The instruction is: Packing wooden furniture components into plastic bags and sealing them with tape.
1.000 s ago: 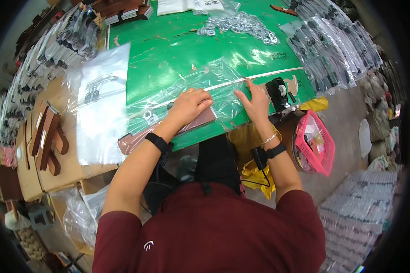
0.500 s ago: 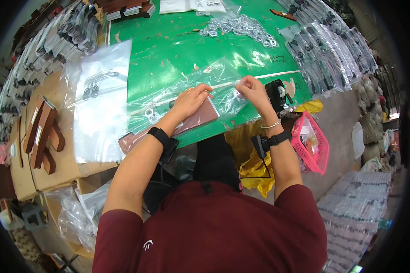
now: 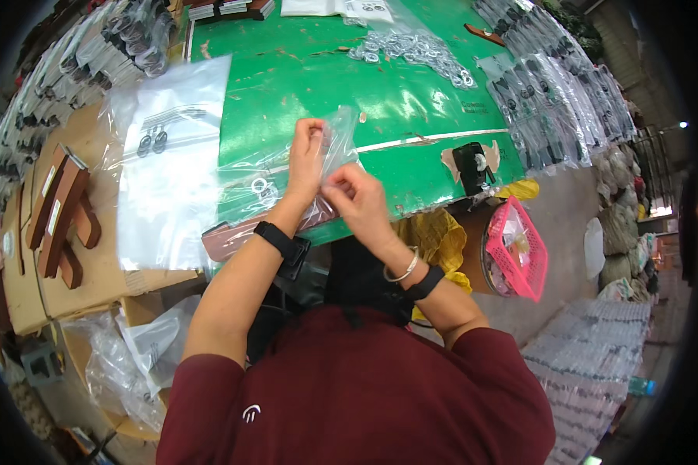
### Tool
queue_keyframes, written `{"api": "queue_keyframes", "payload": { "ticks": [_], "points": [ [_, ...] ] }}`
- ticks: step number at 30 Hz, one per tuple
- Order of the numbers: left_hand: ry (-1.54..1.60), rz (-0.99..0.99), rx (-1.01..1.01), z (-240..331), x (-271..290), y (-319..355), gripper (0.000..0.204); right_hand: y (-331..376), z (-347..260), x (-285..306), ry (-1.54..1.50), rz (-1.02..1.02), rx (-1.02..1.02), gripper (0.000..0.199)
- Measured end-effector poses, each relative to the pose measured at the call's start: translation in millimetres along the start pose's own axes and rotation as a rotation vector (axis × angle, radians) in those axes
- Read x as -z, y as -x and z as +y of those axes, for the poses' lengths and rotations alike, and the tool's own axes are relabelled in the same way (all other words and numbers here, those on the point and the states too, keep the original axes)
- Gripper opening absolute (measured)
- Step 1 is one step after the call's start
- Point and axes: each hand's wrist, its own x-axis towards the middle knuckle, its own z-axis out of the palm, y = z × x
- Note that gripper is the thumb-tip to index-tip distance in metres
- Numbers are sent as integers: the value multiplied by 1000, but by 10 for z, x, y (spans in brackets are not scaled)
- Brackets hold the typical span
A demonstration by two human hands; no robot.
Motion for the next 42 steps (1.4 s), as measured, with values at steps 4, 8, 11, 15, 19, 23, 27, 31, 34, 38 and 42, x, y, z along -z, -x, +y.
{"api": "queue_keyframes", "payload": {
  "ticks": [4, 8, 11, 15, 19, 23, 27, 31, 34, 38, 42],
  "points": [
    [296, 144, 17, 262, -21, 82, 21, 112, 82, -163, 195, 52, 65, 15],
    [163, 355, -244, 542, 101, 206, 22, 224, -58, -210, 313, -26, 264, 23],
    [-498, -107, -729, 1085, 219, 522, 20, 463, -13, -147, 421, -66, 333, 36],
    [-667, -295, -603, 867, 237, 782, 20, 684, 39, -298, 539, -196, 316, 67],
    [-697, -124, -342, 598, 427, 782, 20, 651, -14, -317, 536, -232, 358, 72],
    [-639, -157, -225, 506, 475, 782, 20, 491, -2, 143, -3, -522, 208, 39],
    [-746, -158, -263, 544, 432, 804, 18, -480, 18, 698, -58, -296, 96, 26],
    [-736, -124, -277, 516, 445, 813, 17, -1384, 66, 582, 151, -634, 464, 34],
    [-727, -137, -257, 553, 419, 825, 17, -1694, 198, 469, 302, -973, 355, 38],
    [-739, -169, -230, 600, 411, 842, 19, -2006, 419, 331, 146, -1168, 280, 38],
    [-754, -193, -202, 655, 432, 851, 19, -2127, 582, 158, 391, -1041, 103, 33]
  ]
}}
